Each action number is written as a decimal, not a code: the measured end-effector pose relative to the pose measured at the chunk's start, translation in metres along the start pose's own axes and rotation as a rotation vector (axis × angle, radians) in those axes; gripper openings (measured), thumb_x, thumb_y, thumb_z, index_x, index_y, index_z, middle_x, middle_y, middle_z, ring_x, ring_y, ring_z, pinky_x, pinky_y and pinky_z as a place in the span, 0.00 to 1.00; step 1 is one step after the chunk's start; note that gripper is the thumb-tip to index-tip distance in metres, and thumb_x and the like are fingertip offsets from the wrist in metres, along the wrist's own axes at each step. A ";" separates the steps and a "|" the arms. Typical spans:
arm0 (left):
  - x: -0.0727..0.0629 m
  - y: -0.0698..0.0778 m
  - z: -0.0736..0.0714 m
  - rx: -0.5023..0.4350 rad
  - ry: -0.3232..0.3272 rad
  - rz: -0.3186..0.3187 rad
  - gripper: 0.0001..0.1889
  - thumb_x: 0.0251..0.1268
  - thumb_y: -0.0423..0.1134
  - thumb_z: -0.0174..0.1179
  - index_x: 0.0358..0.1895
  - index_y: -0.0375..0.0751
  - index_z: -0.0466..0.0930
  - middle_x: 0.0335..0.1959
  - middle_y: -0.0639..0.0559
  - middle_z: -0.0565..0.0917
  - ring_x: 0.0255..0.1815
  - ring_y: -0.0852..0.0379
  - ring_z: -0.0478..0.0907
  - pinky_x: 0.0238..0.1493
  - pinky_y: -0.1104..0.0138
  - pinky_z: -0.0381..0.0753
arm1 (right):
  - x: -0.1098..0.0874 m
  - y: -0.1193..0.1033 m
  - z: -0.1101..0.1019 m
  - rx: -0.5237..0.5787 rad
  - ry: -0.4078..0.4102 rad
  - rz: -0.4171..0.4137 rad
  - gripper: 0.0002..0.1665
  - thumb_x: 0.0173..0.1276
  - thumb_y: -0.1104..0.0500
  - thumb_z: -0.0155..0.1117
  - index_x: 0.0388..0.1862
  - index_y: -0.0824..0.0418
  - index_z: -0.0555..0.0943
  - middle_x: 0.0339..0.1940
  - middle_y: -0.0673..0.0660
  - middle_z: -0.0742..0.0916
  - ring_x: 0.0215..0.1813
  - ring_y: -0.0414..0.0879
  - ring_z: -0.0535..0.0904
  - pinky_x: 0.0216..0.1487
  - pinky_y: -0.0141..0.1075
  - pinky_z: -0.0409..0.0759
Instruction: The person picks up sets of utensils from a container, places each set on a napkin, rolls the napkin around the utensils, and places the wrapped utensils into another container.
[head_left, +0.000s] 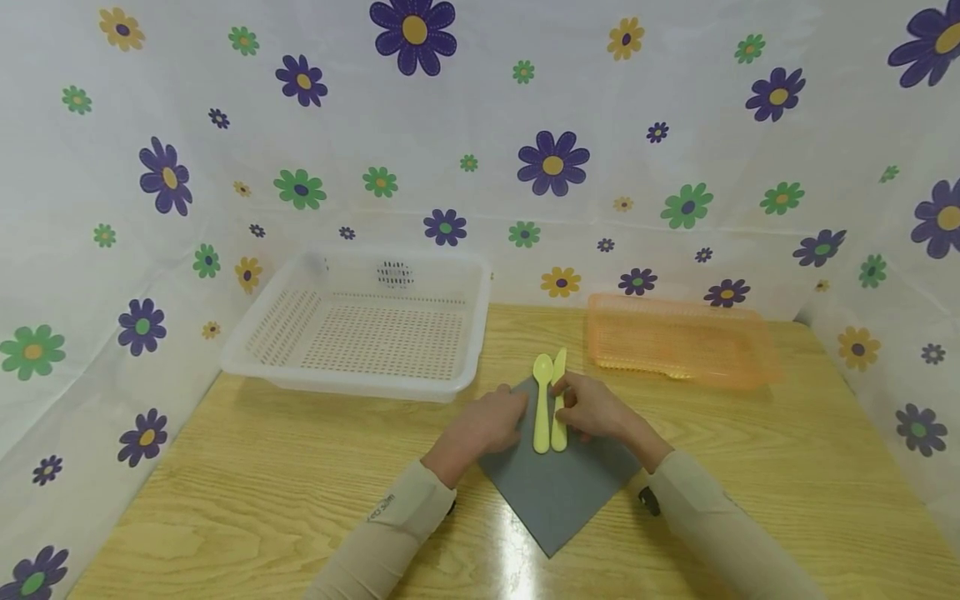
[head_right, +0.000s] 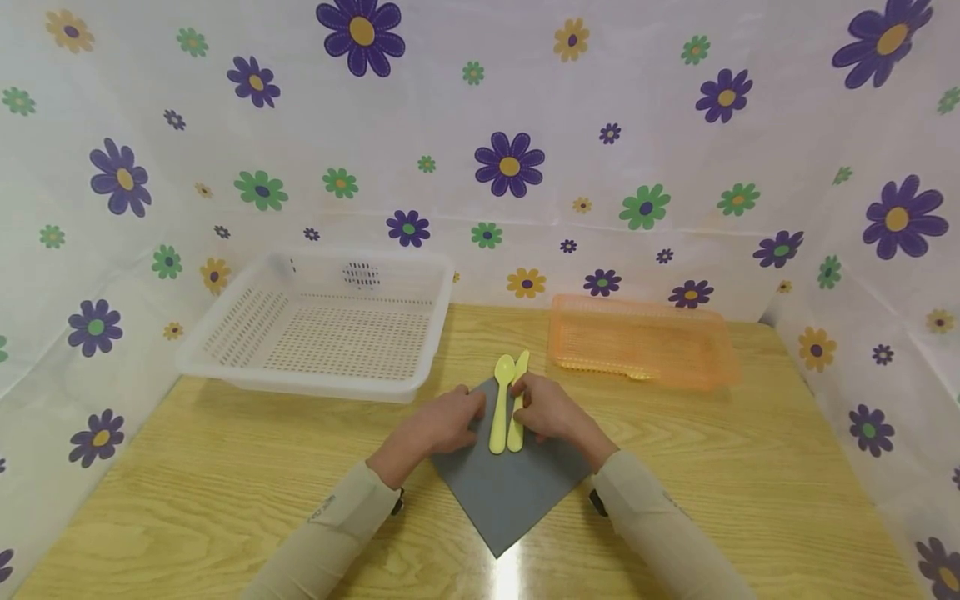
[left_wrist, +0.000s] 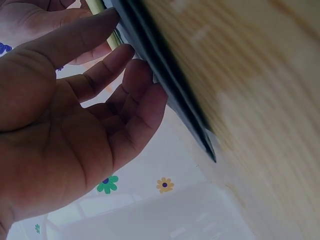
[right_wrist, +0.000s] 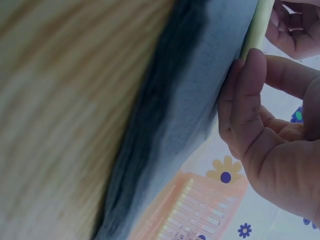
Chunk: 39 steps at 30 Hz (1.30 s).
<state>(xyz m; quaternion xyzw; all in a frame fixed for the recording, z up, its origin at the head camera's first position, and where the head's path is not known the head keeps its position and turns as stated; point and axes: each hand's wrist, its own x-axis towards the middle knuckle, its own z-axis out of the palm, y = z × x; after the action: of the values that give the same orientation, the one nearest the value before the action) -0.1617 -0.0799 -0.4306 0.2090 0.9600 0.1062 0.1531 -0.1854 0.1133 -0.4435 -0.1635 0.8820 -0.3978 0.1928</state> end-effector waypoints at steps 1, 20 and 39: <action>0.000 0.000 0.000 0.000 -0.001 0.000 0.08 0.66 0.33 0.62 0.38 0.43 0.71 0.35 0.47 0.72 0.31 0.54 0.70 0.30 0.63 0.73 | 0.000 0.000 0.000 0.002 0.001 -0.001 0.19 0.66 0.70 0.60 0.56 0.72 0.74 0.28 0.58 0.78 0.18 0.43 0.73 0.20 0.34 0.74; 0.002 0.001 -0.002 -0.007 -0.015 -0.008 0.08 0.67 0.34 0.62 0.38 0.43 0.70 0.36 0.47 0.71 0.31 0.54 0.70 0.30 0.63 0.72 | 0.000 0.000 -0.002 -0.009 0.002 -0.021 0.19 0.63 0.71 0.62 0.54 0.73 0.74 0.30 0.59 0.78 0.19 0.44 0.75 0.21 0.36 0.77; 0.001 0.000 0.000 -0.007 -0.022 -0.012 0.07 0.68 0.35 0.61 0.40 0.43 0.71 0.38 0.47 0.72 0.32 0.54 0.71 0.31 0.63 0.74 | -0.005 0.000 -0.002 -0.026 -0.008 -0.018 0.19 0.66 0.69 0.60 0.56 0.72 0.75 0.40 0.63 0.81 0.22 0.45 0.77 0.25 0.36 0.78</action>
<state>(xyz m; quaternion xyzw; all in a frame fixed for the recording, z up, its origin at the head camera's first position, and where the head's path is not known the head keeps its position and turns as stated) -0.1625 -0.0795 -0.4303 0.2038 0.9591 0.1066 0.1649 -0.1824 0.1170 -0.4411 -0.1758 0.8847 -0.3874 0.1907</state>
